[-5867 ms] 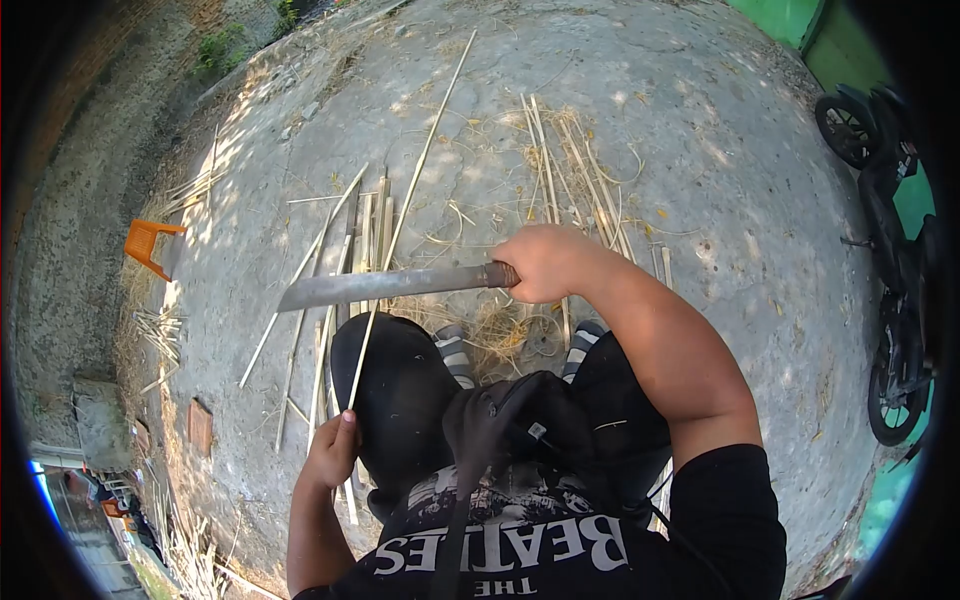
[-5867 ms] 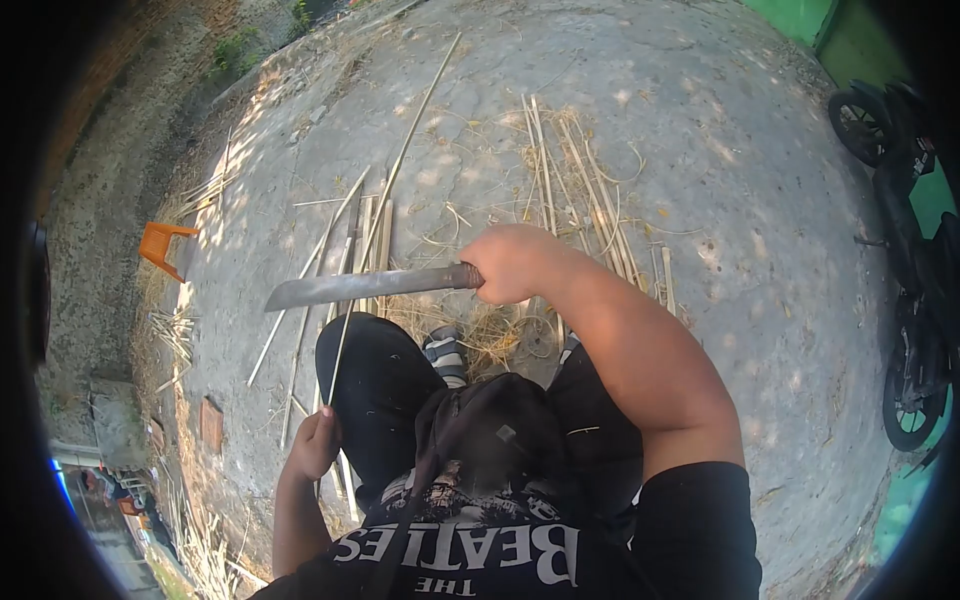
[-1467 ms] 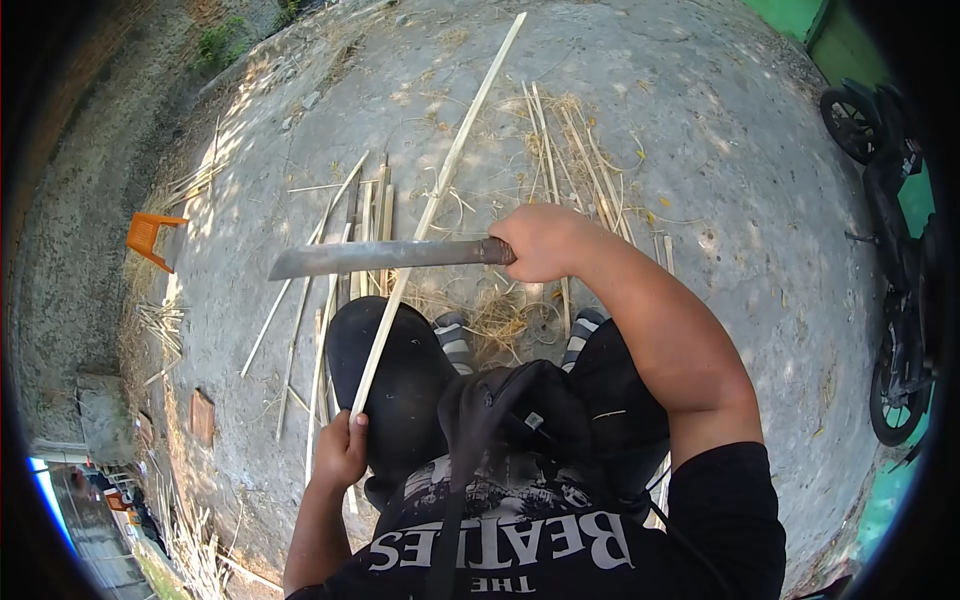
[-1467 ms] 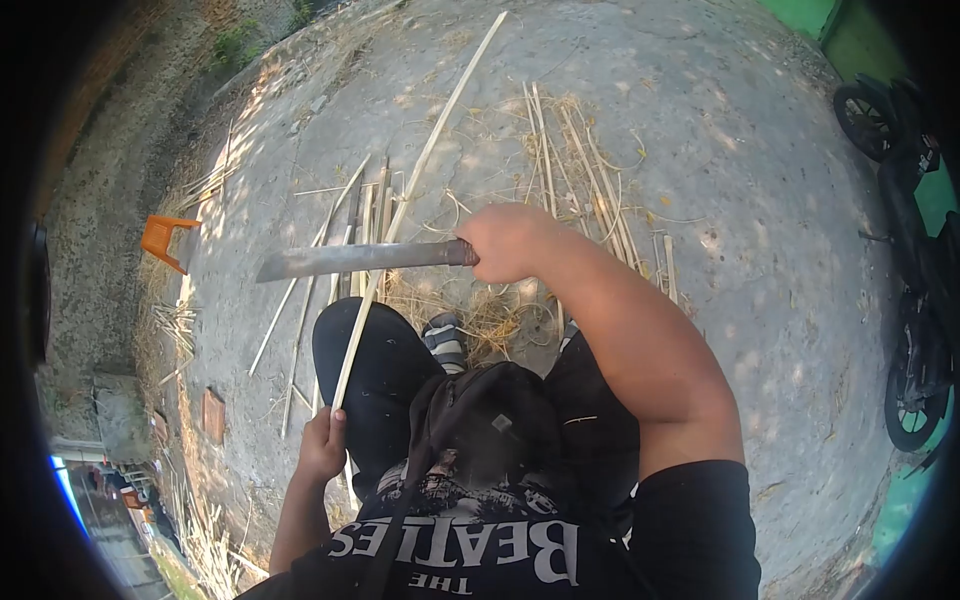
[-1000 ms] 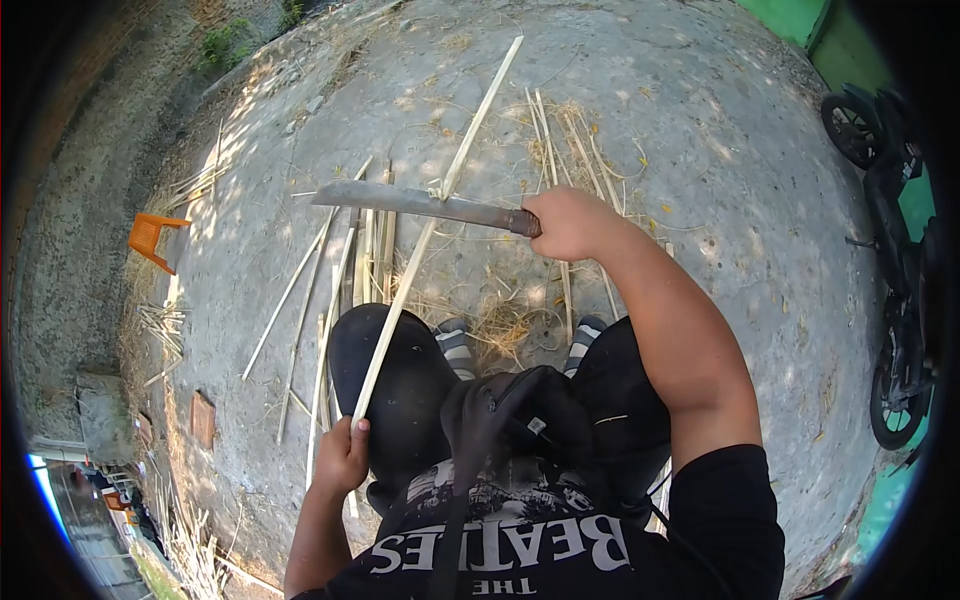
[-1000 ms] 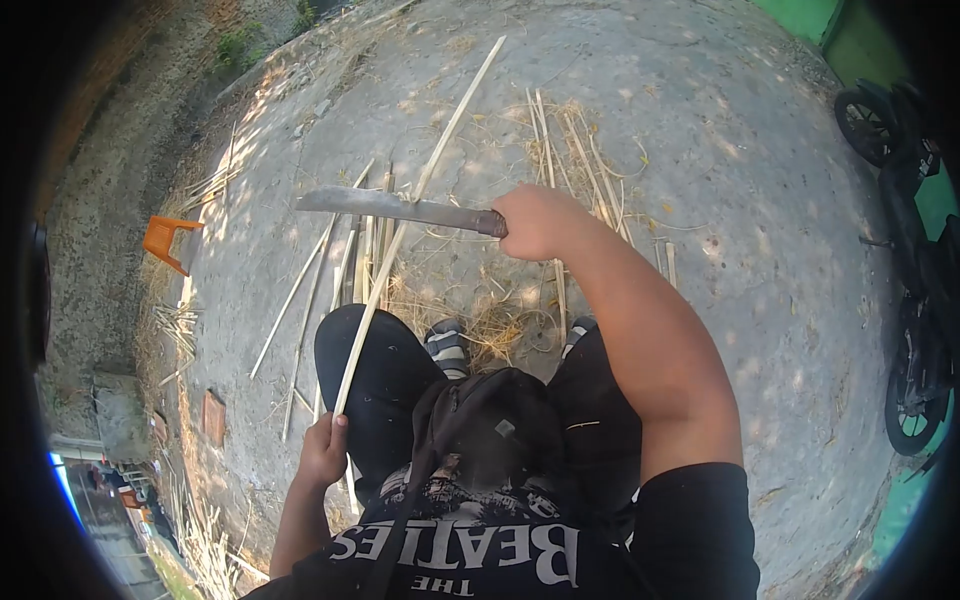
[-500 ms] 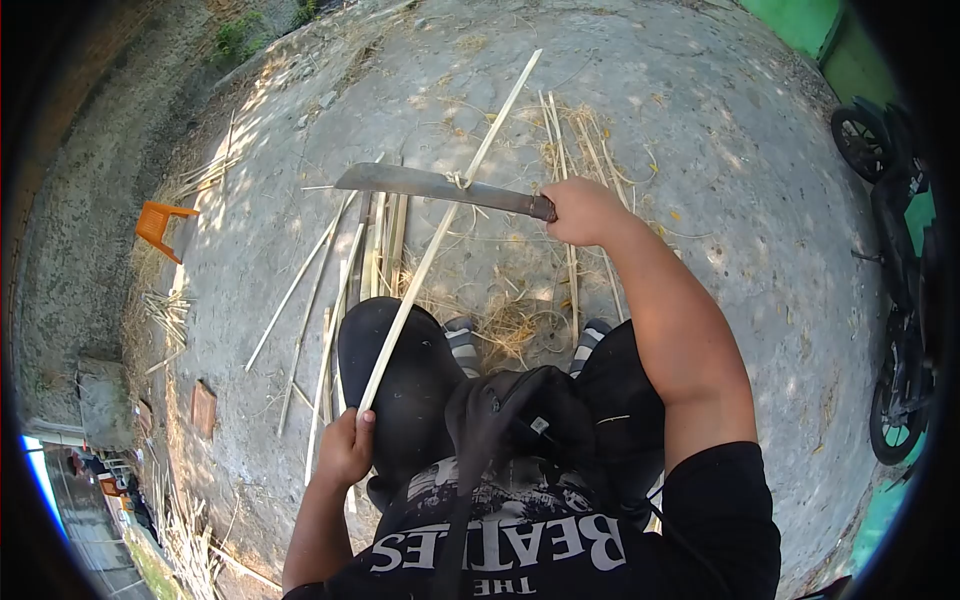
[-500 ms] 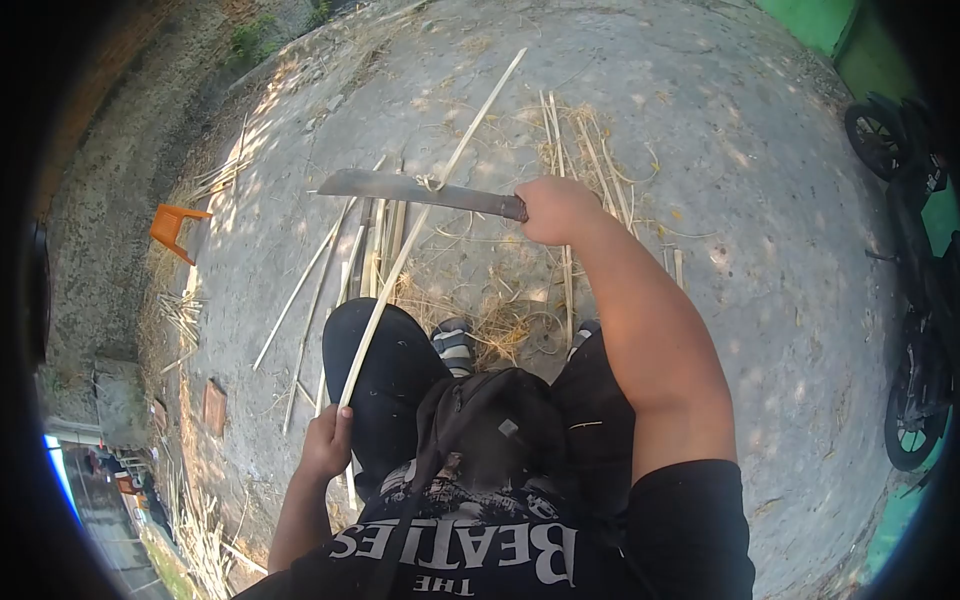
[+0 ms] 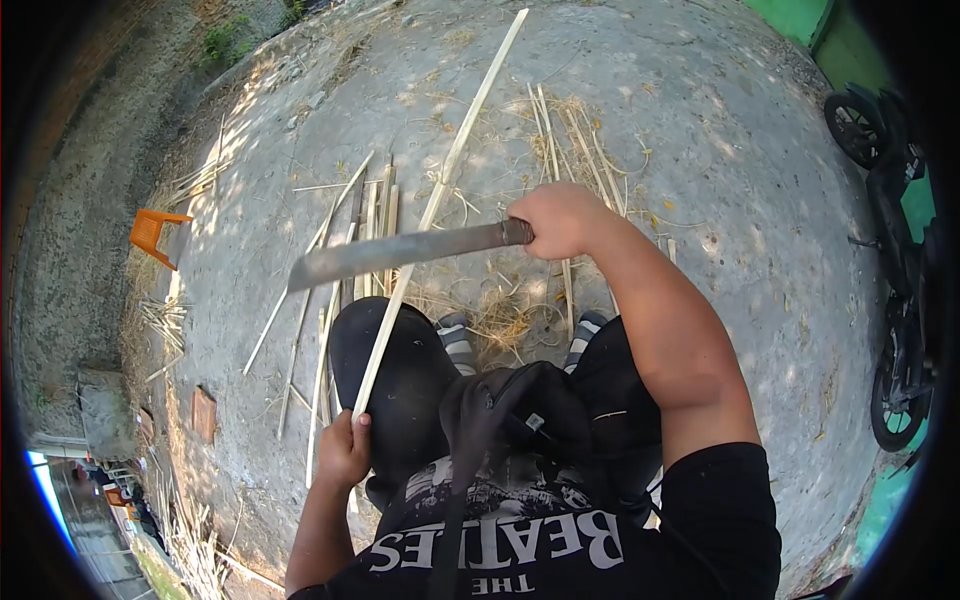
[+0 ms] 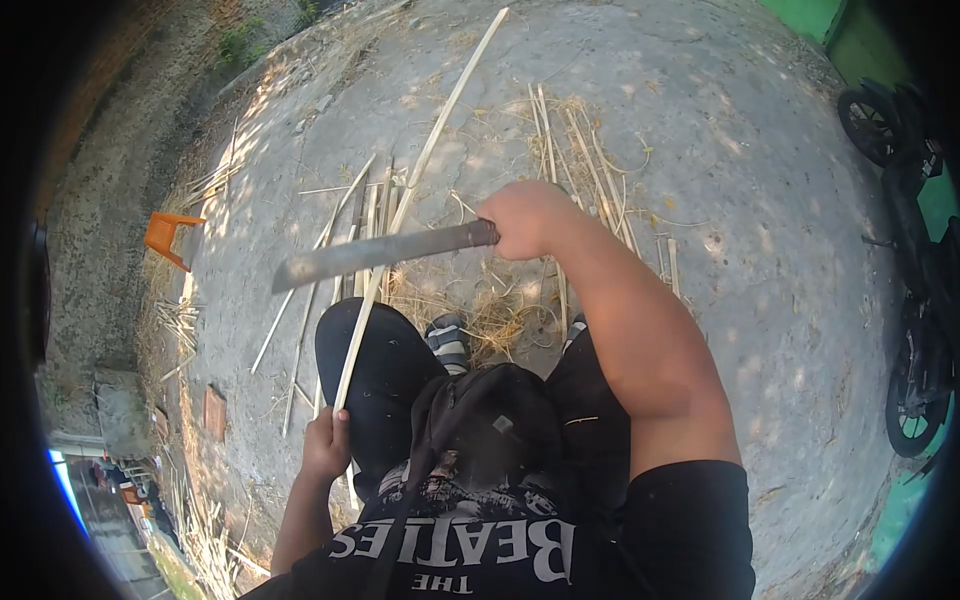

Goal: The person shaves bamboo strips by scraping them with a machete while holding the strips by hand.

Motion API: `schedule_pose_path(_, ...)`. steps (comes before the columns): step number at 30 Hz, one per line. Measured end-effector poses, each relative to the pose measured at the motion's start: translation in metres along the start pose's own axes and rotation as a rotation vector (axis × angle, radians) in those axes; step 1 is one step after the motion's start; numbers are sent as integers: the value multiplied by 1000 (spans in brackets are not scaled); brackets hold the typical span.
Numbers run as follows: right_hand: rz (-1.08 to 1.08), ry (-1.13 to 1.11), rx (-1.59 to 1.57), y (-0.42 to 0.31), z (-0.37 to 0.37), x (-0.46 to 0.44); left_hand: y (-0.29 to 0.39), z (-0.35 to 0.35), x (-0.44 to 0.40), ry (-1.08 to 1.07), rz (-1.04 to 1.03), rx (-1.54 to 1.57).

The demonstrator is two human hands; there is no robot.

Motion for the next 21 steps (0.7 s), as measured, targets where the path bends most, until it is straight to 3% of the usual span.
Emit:
schedule_pose_path(3,-290,124,-128,72,0,-14,6,4,-2,69,0,16)
schedule_pose_path(9,-257,113,-150,48,8,6,8,8,1,75,-32,-14)
schedule_pose_path(15,110,-33,25,-33,-5,23,11,3,-3,40,-57,62)
schedule_pose_path(18,240,20,116,-44,-12,13,8,5,-2,52,-92,17)
schedule_pose_path(21,1,224,-99,32,4,-9,-5,2,0,20,-35,145)
Point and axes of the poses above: each hand's wrist, its own x-axis away from the middle knuckle, its own z-axis out of the back of the hand, y = z × x, the point moved 9 cm from there along -x, towards the middle knuckle, and after that the axes turned 3 degrees about y, right-handed, at the moved point
